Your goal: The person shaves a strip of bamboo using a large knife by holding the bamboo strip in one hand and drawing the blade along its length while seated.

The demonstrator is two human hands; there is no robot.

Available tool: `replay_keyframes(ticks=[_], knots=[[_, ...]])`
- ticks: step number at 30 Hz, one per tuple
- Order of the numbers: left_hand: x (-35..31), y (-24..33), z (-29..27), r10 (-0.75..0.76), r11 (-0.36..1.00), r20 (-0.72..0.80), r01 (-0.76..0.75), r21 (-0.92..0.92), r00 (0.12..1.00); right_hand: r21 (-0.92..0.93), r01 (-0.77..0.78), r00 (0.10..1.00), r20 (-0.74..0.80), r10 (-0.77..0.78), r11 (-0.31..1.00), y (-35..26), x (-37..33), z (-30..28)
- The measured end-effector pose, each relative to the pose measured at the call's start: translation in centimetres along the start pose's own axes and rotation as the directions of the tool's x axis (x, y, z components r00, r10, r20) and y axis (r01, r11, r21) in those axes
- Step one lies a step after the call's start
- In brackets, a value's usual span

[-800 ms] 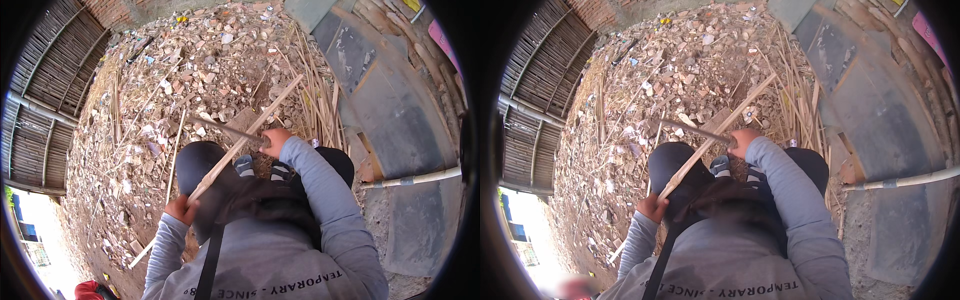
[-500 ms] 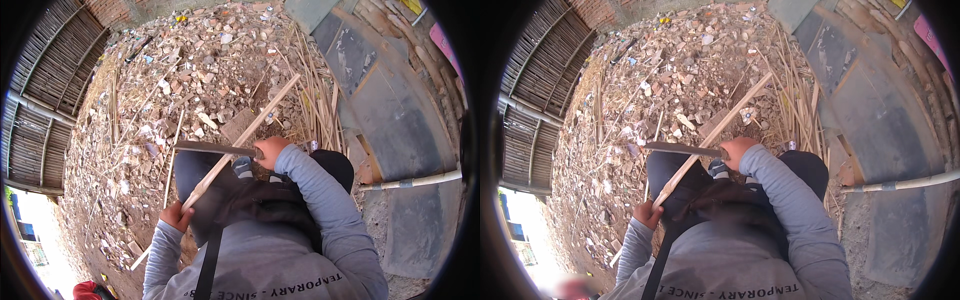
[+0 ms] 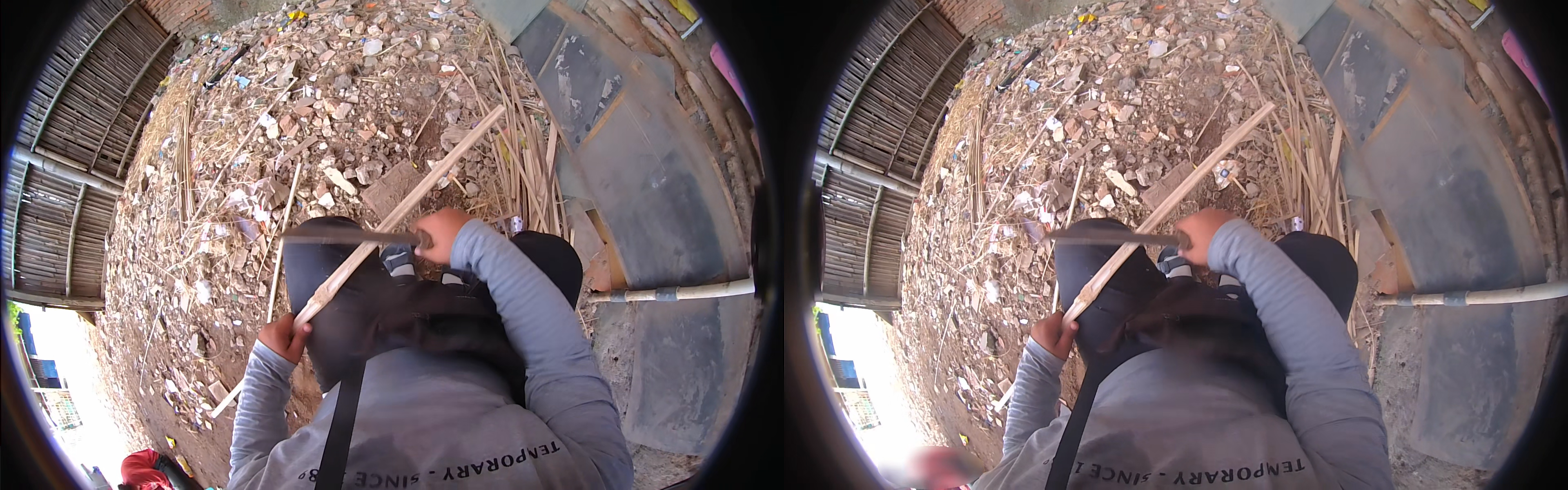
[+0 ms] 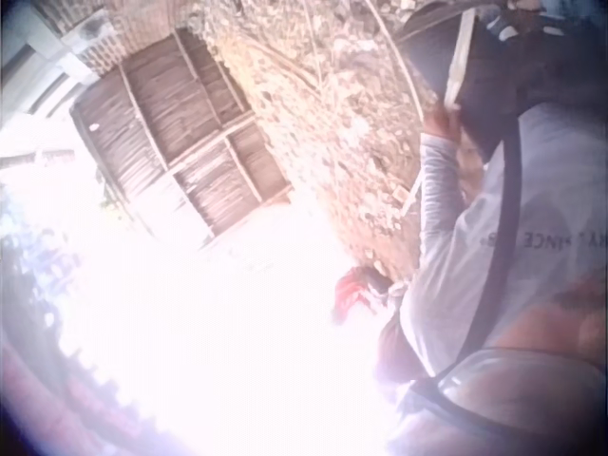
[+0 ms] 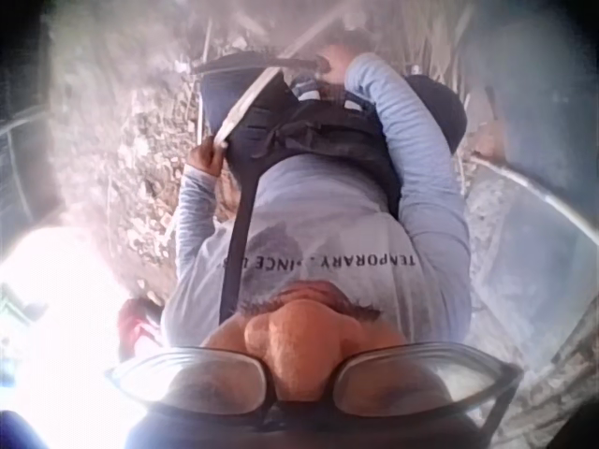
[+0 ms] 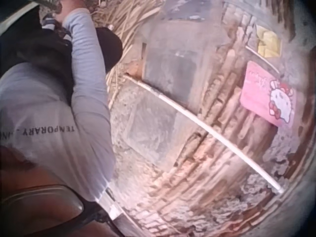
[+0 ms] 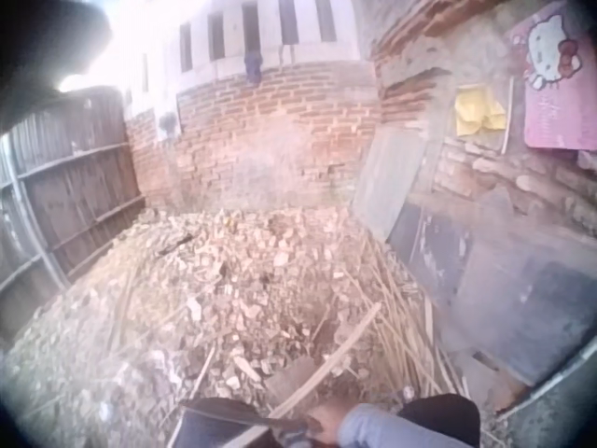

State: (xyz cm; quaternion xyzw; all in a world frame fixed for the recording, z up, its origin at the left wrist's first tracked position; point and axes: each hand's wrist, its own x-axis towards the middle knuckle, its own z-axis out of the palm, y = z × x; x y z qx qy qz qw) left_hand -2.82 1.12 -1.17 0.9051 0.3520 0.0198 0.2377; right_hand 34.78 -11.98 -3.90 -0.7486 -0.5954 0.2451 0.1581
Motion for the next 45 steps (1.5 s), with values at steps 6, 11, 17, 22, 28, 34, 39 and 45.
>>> replay_keyframes(ticks=[6, 11, 17, 22, 28, 34, 39, 45], knots=[[0.3, 0.5, -0.7, -0.021, 1.000, 0.028, 0.021, -0.021, 0.999, 0.158, -0.261, 0.935, -0.204, 0.290, 0.952, 4.9, 0.6, -1.8], [0.1, 0.7, -1.7, -0.032, 0.998, 0.088, 0.027, 0.062, 0.996, -0.010, -0.133, 0.991, 0.028, 0.133, 0.991, -1.7, -0.4, -0.7], [1.2, 0.6, -1.7, -0.037, 0.999, 0.131, 0.035, 0.015, 0.991, 0.144, -0.245, 0.966, -0.043, 0.254, 0.959, 5.4, 1.2, -0.3], [0.6, 1.1, -2.3, -0.073, 0.997, 0.134, 0.067, 0.044, 0.988, 0.031, -0.230, 0.964, -0.128, 0.233, 0.973, 2.4, 0.5, -0.4], [0.9, 0.9, -2.7, -0.038, 0.999, 0.185, 0.043, -0.020, 0.982, 0.073, -0.241, 0.970, 0.007, 0.241, 0.968, 2.5, 0.6, -1.8], [1.3, -0.1, -2.0, -0.051, 0.999, 0.192, 0.053, -0.009, 0.980, 0.078, -0.287, 0.936, -0.188, 0.297, 0.955, 4.5, 0.5, -1.3], [0.5, 0.7, -2.5, -0.101, 0.992, 0.244, 0.117, -0.050, 0.965, -0.074, -0.096, 0.992, -0.085, 0.090, 0.993, 1.0, -0.6, -1.0], [1.4, 0.5, -1.8, -0.093, 0.987, 0.219, 0.119, -0.105, 0.971, 0.150, -0.279, 0.868, -0.384, 0.316, 0.948, 7.0, 0.8, -0.5]])
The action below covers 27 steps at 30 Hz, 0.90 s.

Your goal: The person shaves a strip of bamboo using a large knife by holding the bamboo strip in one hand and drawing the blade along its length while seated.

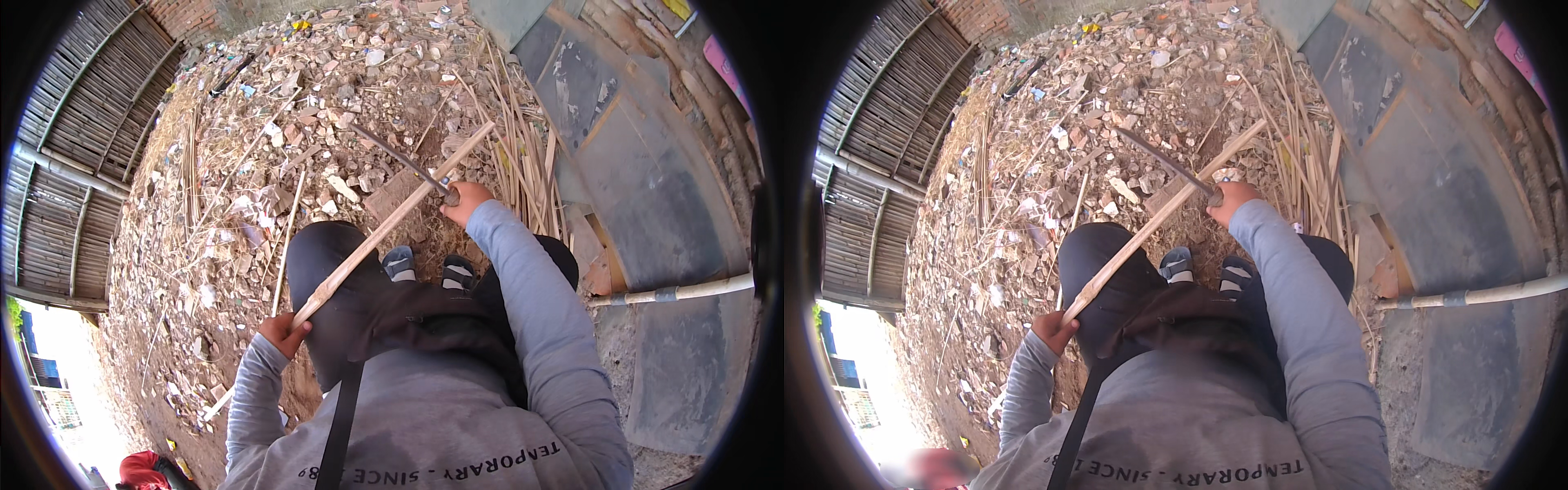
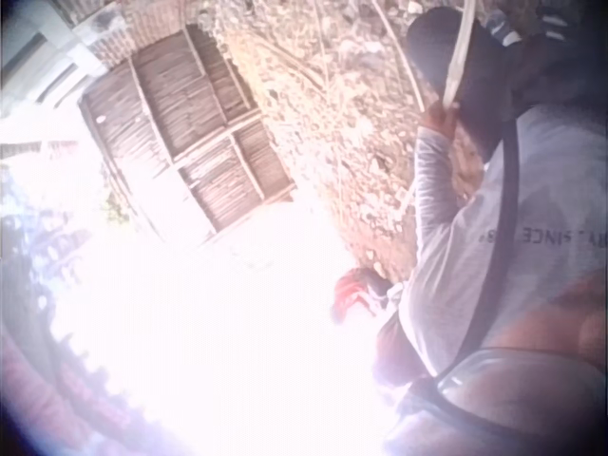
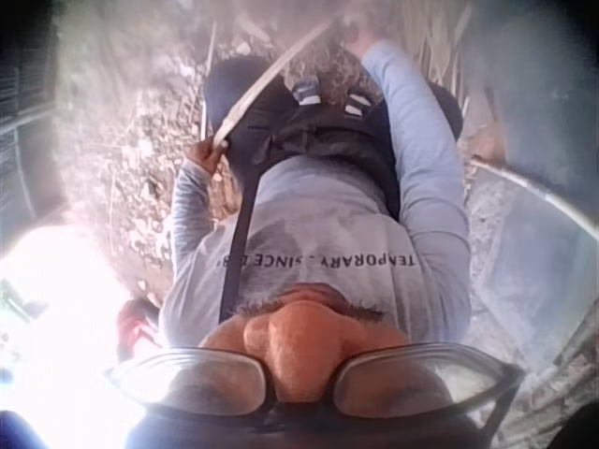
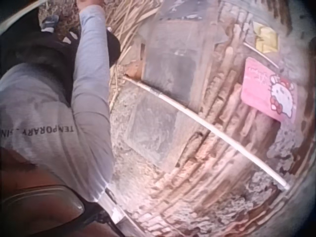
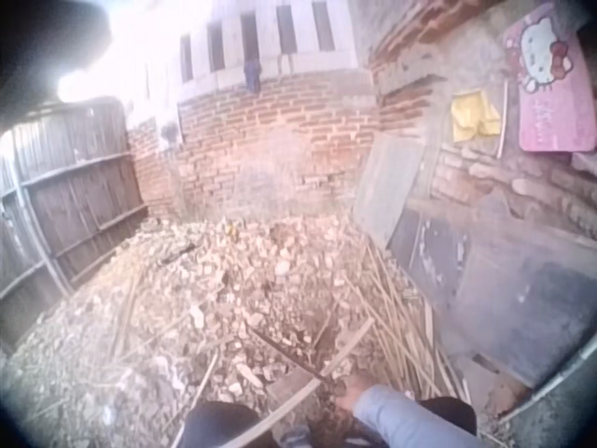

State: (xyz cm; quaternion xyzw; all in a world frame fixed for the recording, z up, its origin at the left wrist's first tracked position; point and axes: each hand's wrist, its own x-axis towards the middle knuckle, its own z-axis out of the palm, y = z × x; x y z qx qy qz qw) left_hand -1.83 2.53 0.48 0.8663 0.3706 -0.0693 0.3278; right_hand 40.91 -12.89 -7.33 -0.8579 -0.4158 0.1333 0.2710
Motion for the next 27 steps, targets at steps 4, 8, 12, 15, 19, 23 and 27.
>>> replay_keyframes(ticks=[4, 8, 12, 15, 19, 23, 27], knots=[[-0.6, -1.3, 0.4, -0.013, 0.998, 0.007, 0.014, -0.067, 1.000, -0.072, 0.176, 0.955, 0.256, -0.152, 0.982, -6.2, -2.6, -1.2], [-0.6, -1.3, 0.5, 0.023, 0.998, -0.005, -0.023, -0.060, 1.000, -0.002, 0.056, 0.963, 0.264, -0.053, 0.998, -3.9, -1.6, -1.1], [-0.1, -0.4, 0.3, 0.033, 0.998, -0.020, -0.034, -0.059, 0.999, 0.062, -0.059, 0.998, -0.008, 0.059, 0.996, 0.2, 0.5, -1.0], [0.0, -0.5, 0.5, -0.007, 0.993, 0.008, 0.008, -0.121, 1.000, 0.015, -0.057, 0.998, 0.037, 0.056, 0.998, -1.6, -0.4, -1.3], [-0.6, -1.9, 0.9, -0.034, 0.976, 0.040, 0.042, -0.214, 0.999, -0.086, 0.139, 0.962, 0.248, -0.114, 0.986, -7.0, -2.9, -2.2], [-0.5, -0.4, 0.3, -0.014, 0.977, 0.032, 0.020, -0.212, 0.999, -0.046, 0.061, 0.967, 0.250, -0.047, 0.997, -3.5, -1.3, -1.6], [0.3, -1.5, 0.9, -0.023, 0.972, 0.066, 0.037, -0.231, 0.998, 0.236, -0.113, 0.988, -0.074, 0.134, 0.965, 2.1, 1.1, -0.7]])
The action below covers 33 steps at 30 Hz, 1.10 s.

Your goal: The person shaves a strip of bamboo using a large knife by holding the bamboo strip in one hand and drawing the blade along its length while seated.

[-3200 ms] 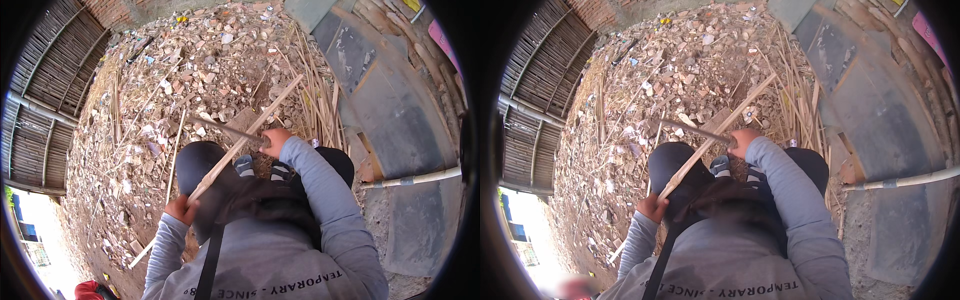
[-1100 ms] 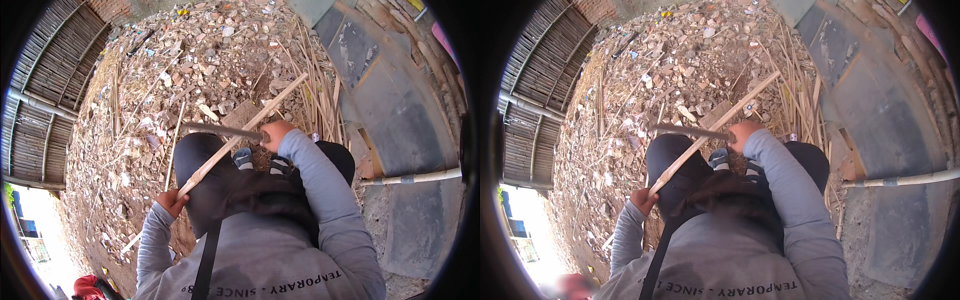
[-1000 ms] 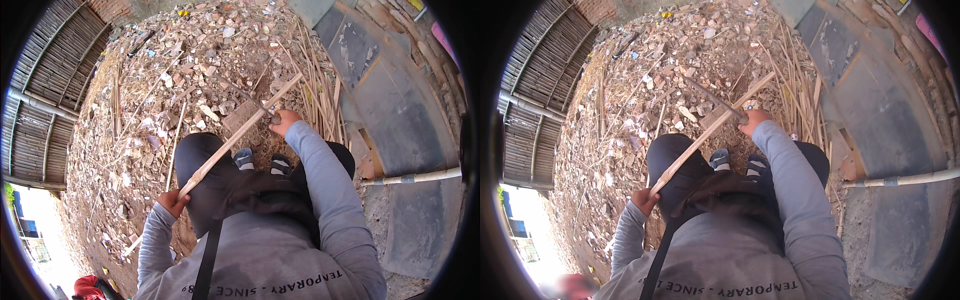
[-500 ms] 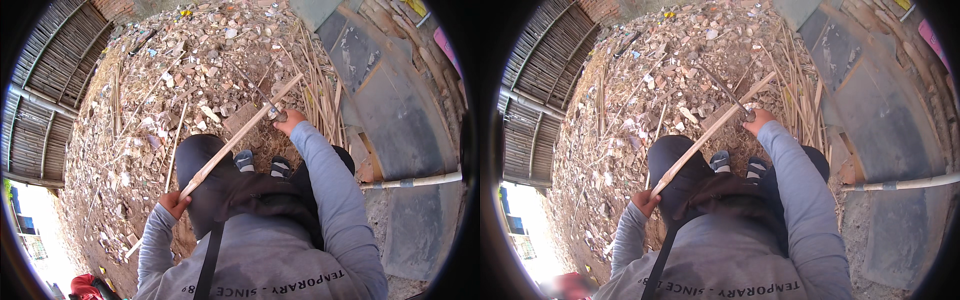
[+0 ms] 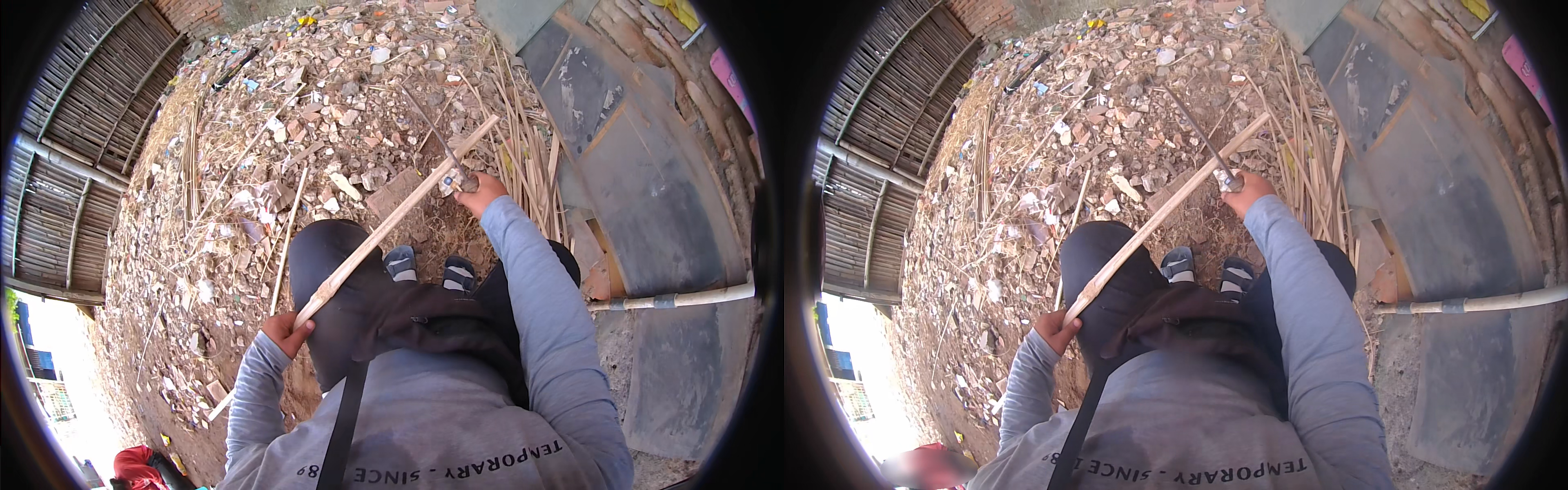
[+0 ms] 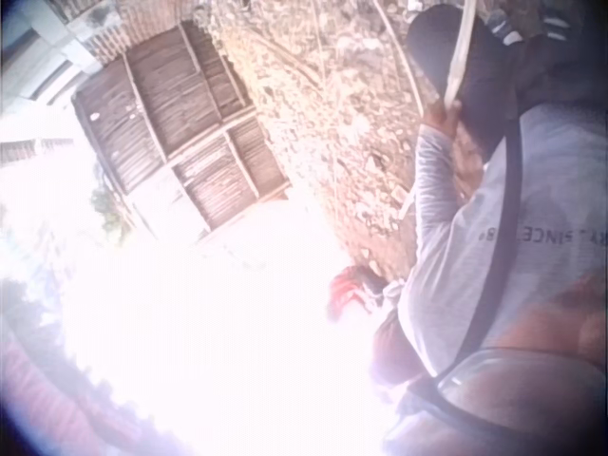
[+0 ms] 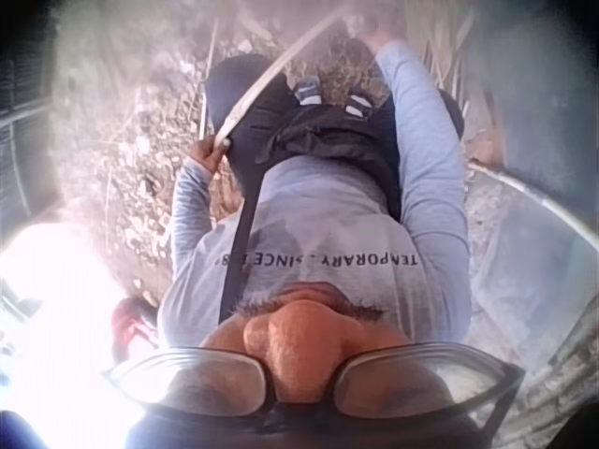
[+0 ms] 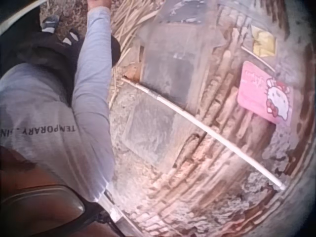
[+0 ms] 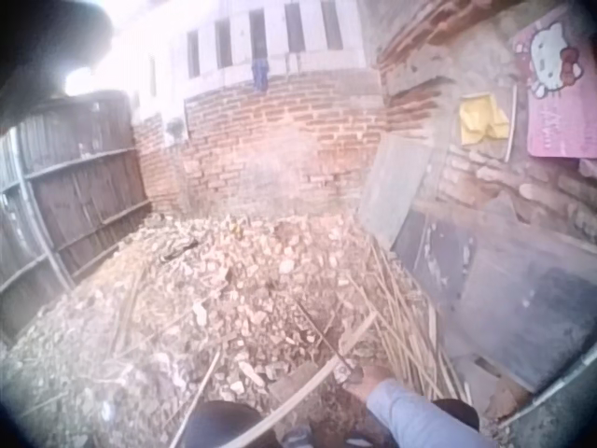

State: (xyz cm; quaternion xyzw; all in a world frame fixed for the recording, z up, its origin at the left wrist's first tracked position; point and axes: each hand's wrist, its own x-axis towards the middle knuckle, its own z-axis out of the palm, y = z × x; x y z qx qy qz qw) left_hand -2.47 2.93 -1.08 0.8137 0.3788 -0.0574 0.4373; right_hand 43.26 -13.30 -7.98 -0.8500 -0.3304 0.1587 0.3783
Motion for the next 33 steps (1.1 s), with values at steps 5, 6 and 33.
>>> replay_keyframes(ticks=[5, 6, 33], knots=[[-0.5, -0.3, 0.1, -0.012, 0.999, -0.013, 0.012, -0.031, 1.000, -0.134, 0.111, 0.973, 0.218, -0.080, 0.985, -5.4, -3.9, 0.5], [-0.6, -1.0, 0.0, 0.001, 1.000, -0.009, -0.001, -0.032, 1.000, -0.264, 0.280, 0.924, 0.334, -0.185, 0.923, -6.7, -4.7, 0.5], [-1.3, 2.9, -0.5, 0.130, 0.914, -0.117, -0.074, 0.399, 0.985, -0.104, -0.070, 0.992, -0.110, 0.058, 0.992, -2.1, -1.6, 0.7]])
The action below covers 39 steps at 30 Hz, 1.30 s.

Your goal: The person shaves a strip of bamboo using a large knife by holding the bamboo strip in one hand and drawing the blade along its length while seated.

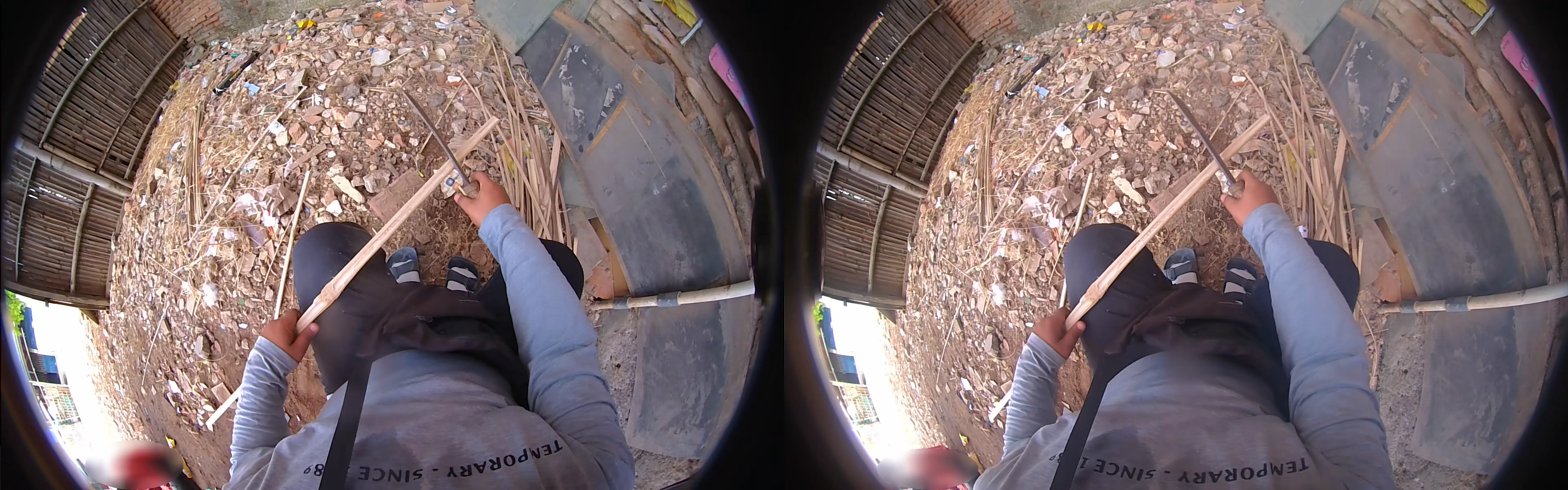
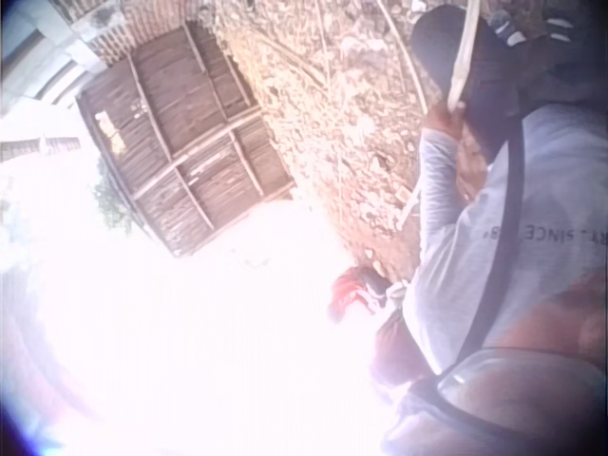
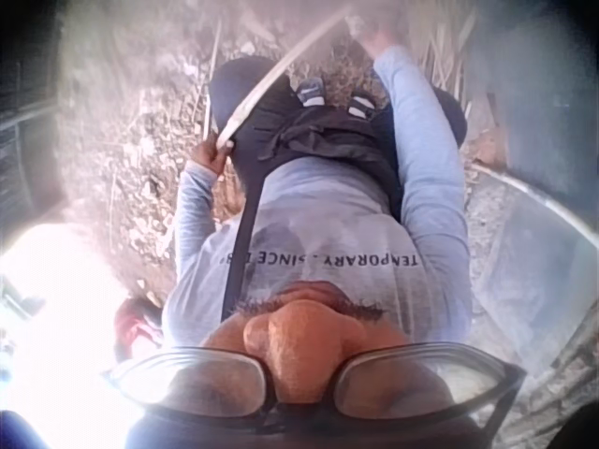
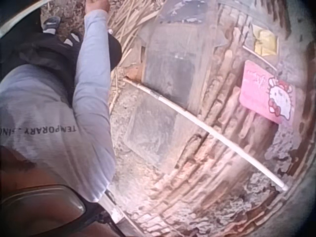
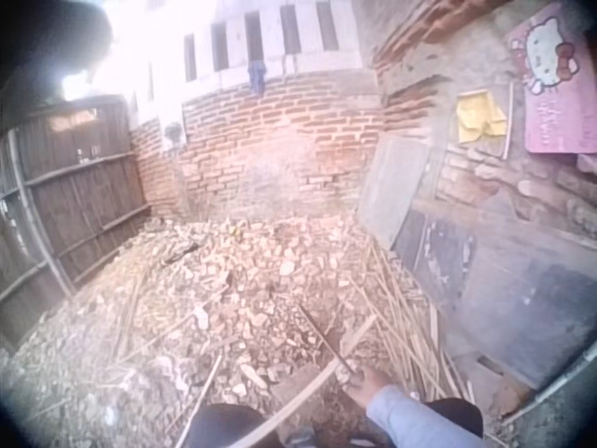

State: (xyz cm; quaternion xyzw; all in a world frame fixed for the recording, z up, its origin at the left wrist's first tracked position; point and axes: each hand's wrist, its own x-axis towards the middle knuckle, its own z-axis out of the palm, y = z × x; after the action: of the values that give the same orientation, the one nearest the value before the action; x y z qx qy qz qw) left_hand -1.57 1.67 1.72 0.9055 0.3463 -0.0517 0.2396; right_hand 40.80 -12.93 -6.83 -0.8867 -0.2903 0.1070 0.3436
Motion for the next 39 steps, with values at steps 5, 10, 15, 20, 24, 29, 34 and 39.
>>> replay_keyframes(ticks=[5, 10, 15, 20, 24, 29, 34, 39], knots=[[-0.5, 0.2, 1.5, 0.046, 0.994, -0.187, -0.026, 0.110, 0.981, -0.073, 0.307, 0.949, 0.092, -0.300, 0.949, -1.9, -1.8, -1.8], [-0.9, 0.3, 1.2, 0.010, 0.997, -0.106, -0.003, 0.073, 0.994, 0.013, 0.470, 0.852, 0.254, -0.458, 0.882, -5.3, -4.2, -1.1], [-0.4, 0.2, 1.3, 0.038, 0.999, -0.055, -0.037, 0.020, 0.998, -0.144, 0.373, 0.857, 0.433, -0.280, 0.917, -4.1, -3.0, 0.0], [0.3, 0.1, 0.4, 0.041, 0.997, 0.030, -0.039, -0.070, 0.999, -0.123, 0.251, 0.946, 0.242, -0.216, 0.960, -2.8, -2.3, 0.9], [0.0, -0.2, 0.1, 0.024, 0.993, 0.052, -0.018, -0.119, 0.998, -0.148, 0.401, 0.861, 0.397, -0.317, 0.904, -5.5, -4.3, 0.0], [1.5, -0.3, 0.4, 0.040, 0.979, 0.100, -0.019, -0.205, 0.994, 0.010, 0.155, 0.933, 0.326, -0.150, 0.988, 1.0, 0.7, 1.9], [0.4, -0.2, -0.4, 0.019, 0.986, 0.105, -0.001, -0.165, 0.994, -0.115, 0.295, 0.911, 0.332, -0.244, 0.948, -3.5, -1.9, 0.5], [0.5, -1.0, 0.3, -0.020, 0.968, 0.117, 0.048, -0.247, 0.993, -0.078, 0.355, 0.820, 0.505, -0.270, 0.932, -4.4, -2.9, 0.5]])
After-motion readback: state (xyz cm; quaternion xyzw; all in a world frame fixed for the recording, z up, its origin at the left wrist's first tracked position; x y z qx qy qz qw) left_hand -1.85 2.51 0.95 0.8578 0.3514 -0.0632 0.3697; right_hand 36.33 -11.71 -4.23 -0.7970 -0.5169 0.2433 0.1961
